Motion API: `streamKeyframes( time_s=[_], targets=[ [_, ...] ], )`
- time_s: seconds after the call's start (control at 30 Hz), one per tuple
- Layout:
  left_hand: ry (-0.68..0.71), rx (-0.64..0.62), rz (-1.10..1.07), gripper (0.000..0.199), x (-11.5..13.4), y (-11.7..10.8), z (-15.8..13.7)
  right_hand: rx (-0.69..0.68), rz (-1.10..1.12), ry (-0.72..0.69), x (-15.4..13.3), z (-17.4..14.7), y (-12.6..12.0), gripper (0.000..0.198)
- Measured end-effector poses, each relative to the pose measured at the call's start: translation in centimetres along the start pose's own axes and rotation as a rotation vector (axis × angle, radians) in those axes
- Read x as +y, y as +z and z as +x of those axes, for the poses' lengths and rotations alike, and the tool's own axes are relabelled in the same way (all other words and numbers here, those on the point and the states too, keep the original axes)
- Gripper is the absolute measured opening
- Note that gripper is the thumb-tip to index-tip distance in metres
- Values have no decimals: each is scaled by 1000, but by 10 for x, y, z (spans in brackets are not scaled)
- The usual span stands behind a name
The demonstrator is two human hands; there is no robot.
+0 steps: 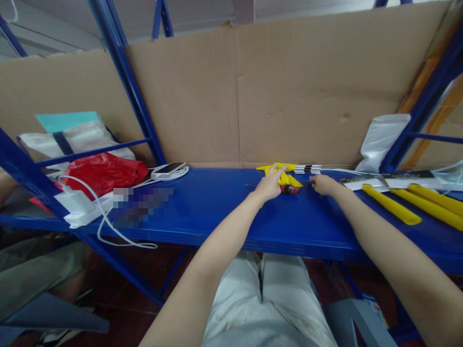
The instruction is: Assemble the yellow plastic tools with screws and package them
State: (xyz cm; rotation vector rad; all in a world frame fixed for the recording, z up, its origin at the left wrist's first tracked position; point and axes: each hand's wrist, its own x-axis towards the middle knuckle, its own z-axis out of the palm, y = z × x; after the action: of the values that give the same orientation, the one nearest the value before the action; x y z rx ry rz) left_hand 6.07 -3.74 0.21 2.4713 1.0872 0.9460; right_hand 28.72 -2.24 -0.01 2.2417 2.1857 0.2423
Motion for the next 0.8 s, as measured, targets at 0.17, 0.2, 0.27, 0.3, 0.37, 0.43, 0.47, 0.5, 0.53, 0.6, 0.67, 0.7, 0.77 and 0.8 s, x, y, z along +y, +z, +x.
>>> streamKeyframes(
  time_s=[0.17, 0.2, 0.27, 0.3, 0.37, 0.43, 0.47, 0.5, 0.53, 0.6, 0.67, 0.7, 0.77, 0.8],
  targets=[
    [-2, -13, 21, 73, 2, -1, -1, 69, 1, -23, 0, 4, 3, 30],
    [-4, -15, 24, 73, 3, -2, -1, 84, 12, -23, 1, 6, 4, 28],
    [-7, -18, 29, 73, 3, -2, -1, 107, 37, -22, 4, 8, 6, 25],
    [-7, -19, 31, 73, 4, -2, -1, 116, 51, -23, 5, 9, 7, 24],
    [-6, -18, 33, 73, 3, -2, -1, 135, 79, -22, 7, 10, 8, 21],
    [-1, -16, 31, 72, 3, -1, -1, 147, 95, -17, 8, 10, 8, 19],
    [1, -14, 30, 72, 2, -1, -1, 147, 98, -9, 8, 10, 8, 18],
    [3, -11, 29, 73, 2, -1, -1, 145, 101, 0, 8, 9, 7, 18],
    [4, -10, 28, 73, 2, -1, -1, 141, 104, 8, 8, 9, 7, 17],
    [2, -11, 26, 73, 1, -1, -1, 133, 111, 18, 6, 8, 7, 18],
    [-1, -17, 26, 73, 1, -1, 0, 124, 118, 17, 5, 7, 6, 20],
    [-2, -19, 27, 73, 1, -1, 0, 122, 120, 15, 4, 6, 6, 20],
    [-2, -19, 30, 73, 1, -1, 0, 117, 120, 15, 4, 6, 6, 22],
    [-2, -18, 31, 73, 1, -1, 0, 115, 117, 16, 3, 7, 6, 22]
  ],
)
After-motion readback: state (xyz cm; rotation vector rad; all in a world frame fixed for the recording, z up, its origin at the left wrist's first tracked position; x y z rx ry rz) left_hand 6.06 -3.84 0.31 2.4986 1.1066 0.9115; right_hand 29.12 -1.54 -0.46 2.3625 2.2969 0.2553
